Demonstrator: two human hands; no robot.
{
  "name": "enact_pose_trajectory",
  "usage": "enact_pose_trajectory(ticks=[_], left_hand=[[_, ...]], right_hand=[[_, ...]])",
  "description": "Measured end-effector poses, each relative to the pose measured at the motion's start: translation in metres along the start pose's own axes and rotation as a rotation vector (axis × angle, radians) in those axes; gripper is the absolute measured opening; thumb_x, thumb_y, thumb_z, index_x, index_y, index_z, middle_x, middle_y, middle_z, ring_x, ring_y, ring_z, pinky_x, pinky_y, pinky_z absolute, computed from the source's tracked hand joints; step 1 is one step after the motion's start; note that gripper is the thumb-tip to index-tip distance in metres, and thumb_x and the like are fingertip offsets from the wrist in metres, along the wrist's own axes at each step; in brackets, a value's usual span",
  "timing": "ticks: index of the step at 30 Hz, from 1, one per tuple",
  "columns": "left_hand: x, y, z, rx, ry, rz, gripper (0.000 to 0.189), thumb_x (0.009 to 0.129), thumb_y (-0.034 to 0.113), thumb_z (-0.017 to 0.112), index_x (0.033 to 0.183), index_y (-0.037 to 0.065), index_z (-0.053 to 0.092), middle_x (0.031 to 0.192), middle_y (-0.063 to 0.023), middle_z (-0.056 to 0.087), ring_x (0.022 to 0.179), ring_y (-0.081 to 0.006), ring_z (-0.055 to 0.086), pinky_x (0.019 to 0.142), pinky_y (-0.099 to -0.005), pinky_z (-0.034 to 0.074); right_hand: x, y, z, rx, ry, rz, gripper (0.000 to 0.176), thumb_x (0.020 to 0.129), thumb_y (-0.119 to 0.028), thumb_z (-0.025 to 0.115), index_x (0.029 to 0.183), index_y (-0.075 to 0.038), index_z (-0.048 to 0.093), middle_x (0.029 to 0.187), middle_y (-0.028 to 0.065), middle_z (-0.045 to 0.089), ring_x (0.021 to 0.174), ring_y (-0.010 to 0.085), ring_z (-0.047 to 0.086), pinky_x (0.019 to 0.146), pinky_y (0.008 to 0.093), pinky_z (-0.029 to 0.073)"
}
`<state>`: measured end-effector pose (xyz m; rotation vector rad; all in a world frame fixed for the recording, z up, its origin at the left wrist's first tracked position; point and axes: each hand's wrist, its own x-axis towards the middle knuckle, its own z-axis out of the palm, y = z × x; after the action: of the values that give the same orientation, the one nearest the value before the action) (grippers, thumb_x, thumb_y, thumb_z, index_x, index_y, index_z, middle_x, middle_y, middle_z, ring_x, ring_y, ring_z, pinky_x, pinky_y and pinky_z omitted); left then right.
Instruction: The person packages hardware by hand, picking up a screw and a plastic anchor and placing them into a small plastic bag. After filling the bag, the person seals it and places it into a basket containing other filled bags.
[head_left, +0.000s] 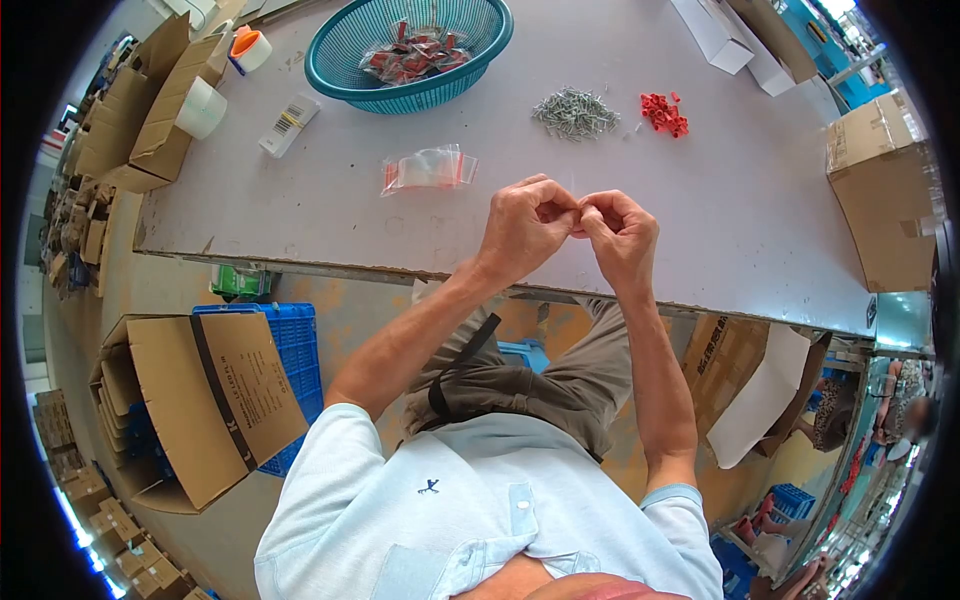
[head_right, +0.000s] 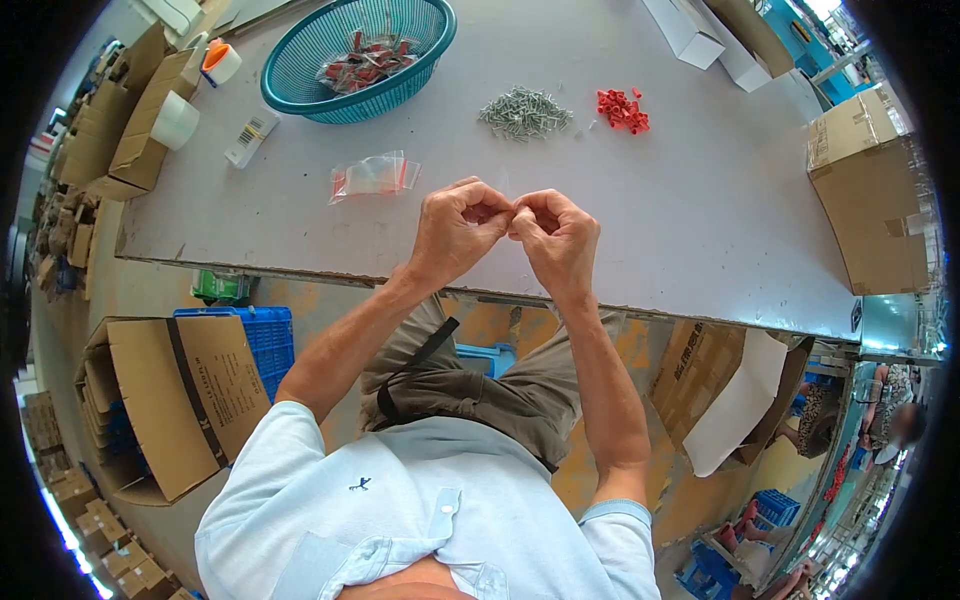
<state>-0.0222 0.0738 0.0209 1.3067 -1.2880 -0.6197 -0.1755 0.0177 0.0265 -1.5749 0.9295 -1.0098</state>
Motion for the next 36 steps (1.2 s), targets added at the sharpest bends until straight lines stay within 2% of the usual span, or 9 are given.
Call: enact_pose_trajectory(ticks=[7,9,12,14,21,23,26,31,36], left_hand=[[-0.004,-0.01,0.008,-0.296,0.022,-0.193,0.006,0.09,0.0,0.076,0.095,-0.001,0.074,0.088,-0.0051,0.073,0.08,-0.01,0.071,0.07,-0.0248,0.06],[-0.004,-0.012,0.01,-0.376,0.042,-0.242,0.006,0.091,0.0,0.075,0.097,0.0,0.073,0.087,-0.0039,0.073,0.079,-0.0092,0.07,0.069,-0.0245,0.059],[-0.002,-0.012,0.012,-0.359,0.128,-0.257,0.005,0.094,0.003,0.074,0.095,-0.001,0.071,0.085,-0.0054,0.072,0.076,-0.0083,0.067,0.064,-0.0253,0.055],[-0.002,-0.008,0.015,0.089,0.185,-0.003,0.01,0.096,0.005,0.074,0.096,-0.002,0.068,0.082,-0.0075,0.071,0.072,-0.0084,0.066,0.061,-0.0272,0.054],[0.001,-0.004,0.009,0.04,0.092,-0.148,0.014,0.098,0.009,0.073,0.101,-0.003,0.066,0.082,-0.0084,0.072,0.068,-0.0103,0.066,0.06,-0.0275,0.054],[0.006,-0.004,0.003,-0.263,-0.006,-0.36,0.012,0.098,0.008,0.073,0.102,-0.003,0.068,0.083,-0.0076,0.074,0.069,-0.0102,0.067,0.061,-0.0261,0.055],[0.01,-0.016,0.0,-0.471,-0.034,-0.364,0.012,0.098,0.007,0.073,0.102,-0.004,0.071,0.084,-0.007,0.074,0.069,-0.0098,0.067,0.062,-0.0248,0.057],[0.026,-0.027,-0.007,-0.267,-0.024,-0.26,0.011,0.096,0.006,0.074,0.1,-0.004,0.073,0.082,-0.0062,0.074,0.068,-0.0086,0.066,0.062,-0.0242,0.056],[0.042,-0.035,-0.009,0.017,-0.004,-0.04,0.007,0.093,0.005,0.076,0.097,-0.001,0.075,0.077,-0.0046,0.073,0.068,-0.0074,0.067,0.061,-0.0253,0.054]], right_hand=[[0.002,0.0,0.002,-0.184,0.054,-0.103,0.004,0.087,-0.001,0.068,0.088,0.002,0.071,0.073,0.0074,0.072,0.066,0.0107,0.069,0.061,0.0289,0.057],[0.003,-0.006,0.005,-0.39,0.119,-0.294,0.002,0.085,0.0,0.07,0.086,0.0,0.069,0.072,0.0085,0.069,0.065,0.0135,0.069,0.059,0.0306,0.055],[0.0,-0.005,0.005,-0.446,0.089,-0.261,0.004,0.084,0.0,0.071,0.085,-0.001,0.068,0.074,0.0097,0.069,0.065,0.0175,0.07,0.06,0.0308,0.056],[-0.001,-0.005,0.008,-0.447,0.103,-0.281,0.004,0.084,-0.001,0.071,0.085,-0.001,0.067,0.075,0.0099,0.069,0.065,0.0179,0.07,0.06,0.0312,0.056],[-0.002,-0.007,0.011,-0.476,0.12,-0.293,0.006,0.084,-0.001,0.072,0.086,-0.002,0.067,0.077,0.0109,0.07,0.065,0.0208,0.071,0.06,0.0338,0.057],[-0.002,-0.004,0.012,-0.492,0.117,-0.316,0.006,0.084,-0.001,0.072,0.085,-0.002,0.066,0.077,0.0107,0.07,0.065,0.0212,0.071,0.06,0.034,0.057],[-0.001,0.002,0.011,-0.515,0.102,-0.358,0.005,0.084,-0.001,0.071,0.087,-0.002,0.067,0.079,0.0108,0.071,0.066,0.0216,0.072,0.06,0.0342,0.058],[0.022,0.011,-0.005,-0.343,0.02,-0.411,0.011,0.086,-0.002,0.071,0.098,-0.001,0.072,0.083,0.0122,0.072,0.068,0.0217,0.072,0.062,0.0341,0.058],[0.085,0.032,-0.039,-0.675,-0.021,-0.293,0.028,0.089,-0.006,0.075,0.117,-0.004,0.073,0.092,0.0125,0.073,0.074,0.0219,0.072,0.07,0.0341,0.059]])
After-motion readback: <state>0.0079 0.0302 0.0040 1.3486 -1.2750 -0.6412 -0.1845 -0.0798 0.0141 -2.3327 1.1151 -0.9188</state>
